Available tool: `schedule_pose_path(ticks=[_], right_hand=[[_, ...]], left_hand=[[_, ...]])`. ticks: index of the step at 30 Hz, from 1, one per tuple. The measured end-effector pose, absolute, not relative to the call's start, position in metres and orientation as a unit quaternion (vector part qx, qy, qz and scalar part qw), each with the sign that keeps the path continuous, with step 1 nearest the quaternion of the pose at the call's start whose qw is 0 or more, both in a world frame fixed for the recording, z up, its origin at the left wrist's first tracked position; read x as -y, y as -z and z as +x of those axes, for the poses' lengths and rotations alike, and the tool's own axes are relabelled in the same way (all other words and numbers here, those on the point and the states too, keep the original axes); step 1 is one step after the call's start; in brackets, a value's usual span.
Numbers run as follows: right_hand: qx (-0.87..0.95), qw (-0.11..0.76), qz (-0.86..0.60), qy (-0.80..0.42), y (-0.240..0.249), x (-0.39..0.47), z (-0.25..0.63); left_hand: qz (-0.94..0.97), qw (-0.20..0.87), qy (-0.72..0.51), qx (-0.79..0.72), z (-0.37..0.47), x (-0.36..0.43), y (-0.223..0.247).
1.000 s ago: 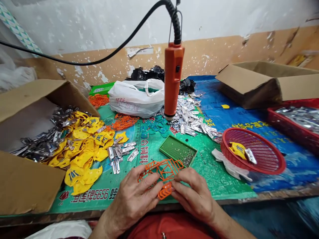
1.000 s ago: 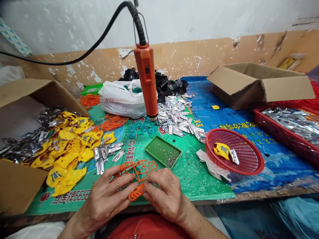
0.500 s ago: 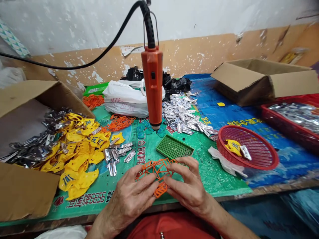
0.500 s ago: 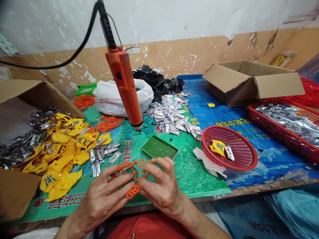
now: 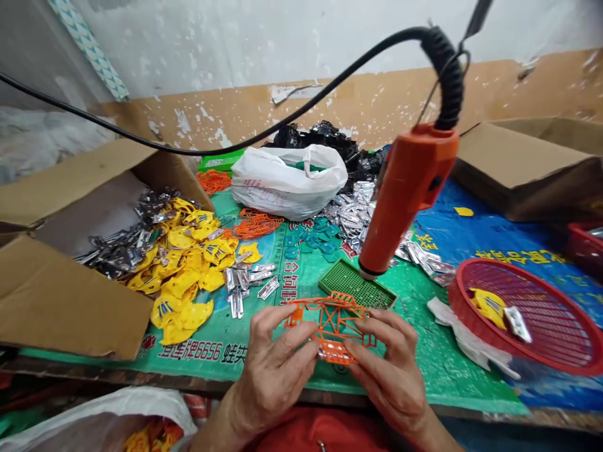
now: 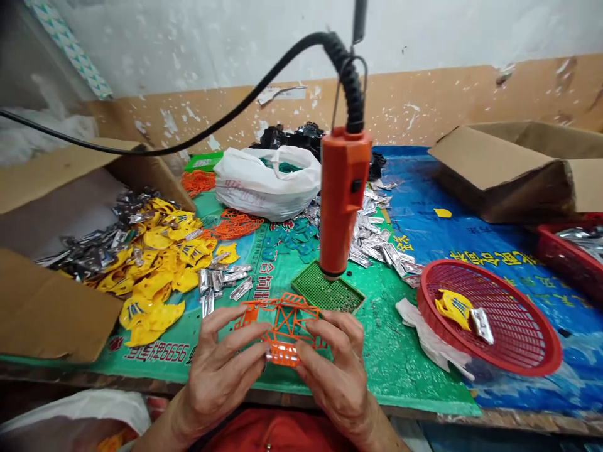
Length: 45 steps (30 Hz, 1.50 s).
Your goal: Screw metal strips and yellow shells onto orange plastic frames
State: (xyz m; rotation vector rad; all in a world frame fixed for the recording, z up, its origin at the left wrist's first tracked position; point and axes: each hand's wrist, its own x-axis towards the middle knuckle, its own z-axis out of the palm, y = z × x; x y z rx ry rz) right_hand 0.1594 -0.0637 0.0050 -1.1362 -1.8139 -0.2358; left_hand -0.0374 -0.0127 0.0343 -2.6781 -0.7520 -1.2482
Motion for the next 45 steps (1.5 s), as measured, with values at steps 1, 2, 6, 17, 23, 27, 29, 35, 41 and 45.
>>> schedule_pose_path(ticks=[1,2,6,17,23,27,29,35,41,45], right_hand=[[0.745,0.472,-0.462,0.095,-0.004,0.064,0.160],[0.748,0.470,-0.460,0.094,-0.003,0.064,0.161],[0.755,0.461,-0.458,0.087,0.001,0.065,0.163],[0.756,0.470,-0.450,0.075,0.000,0.061,0.162],[0.752,0.471,-0.457,0.066,0.005,0.063,0.160],[0.743,0.474,-0.469,0.062,0.011,0.066,0.158],[0.737,0.478,-0.474,0.069,0.012,0.067,0.158],[0.717,0.482,-0.497,0.073,0.011,0.069,0.156],[0.700,0.491,-0.516,0.053,0.015,0.069,0.153],[0.708,0.498,-0.500,0.030,0.014,0.068,0.158]], left_hand=[[-0.876,0.040,0.414,0.246,-0.036,0.013,-0.034],[-0.874,0.032,0.419,0.245,-0.036,0.013,-0.034],[-0.876,-0.007,0.421,0.234,-0.033,0.013,-0.035],[-0.877,-0.109,0.413,0.219,-0.036,0.010,-0.033],[-0.890,-0.138,0.383,0.206,-0.036,0.007,-0.032],[-0.896,-0.162,0.364,0.196,-0.032,0.006,-0.034],[-0.896,-0.175,0.357,0.199,-0.030,0.006,-0.035],[-0.894,-0.189,0.341,0.220,-0.023,0.007,-0.034],[-0.905,-0.180,0.316,0.221,-0.019,0.010,-0.037],[-0.902,-0.191,0.321,0.217,-0.019,0.011,-0.035]])
